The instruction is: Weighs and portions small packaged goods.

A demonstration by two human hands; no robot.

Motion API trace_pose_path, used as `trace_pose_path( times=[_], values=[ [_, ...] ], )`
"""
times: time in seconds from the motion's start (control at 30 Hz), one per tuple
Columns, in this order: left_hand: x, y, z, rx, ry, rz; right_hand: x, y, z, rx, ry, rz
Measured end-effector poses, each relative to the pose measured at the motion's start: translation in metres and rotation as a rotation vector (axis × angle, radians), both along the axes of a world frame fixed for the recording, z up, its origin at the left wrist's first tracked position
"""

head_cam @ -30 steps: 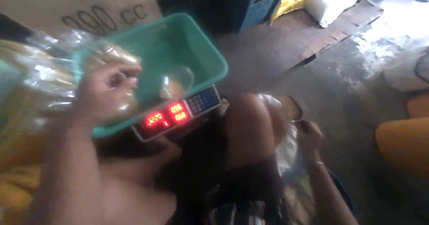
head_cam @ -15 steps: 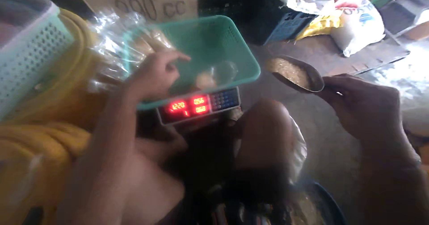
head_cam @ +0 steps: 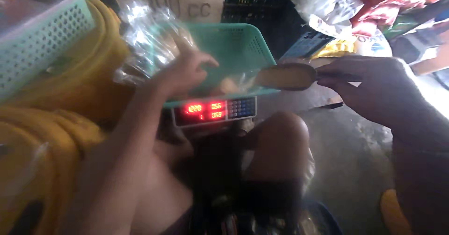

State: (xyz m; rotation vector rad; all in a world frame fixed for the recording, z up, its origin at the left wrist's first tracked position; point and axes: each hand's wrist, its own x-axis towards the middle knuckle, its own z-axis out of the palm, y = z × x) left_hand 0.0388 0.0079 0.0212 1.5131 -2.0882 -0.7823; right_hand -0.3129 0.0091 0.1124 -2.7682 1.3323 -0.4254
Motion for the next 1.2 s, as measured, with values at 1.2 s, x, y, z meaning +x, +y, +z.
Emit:
trace_pose_path(
  times=[1.2],
  values=[
    [0.001, -0.001, 0.002, 0.028, -0.005, 0.001, -0.014, -0.01, 0.006, 0.002, 0.092, 0.032]
  ],
)
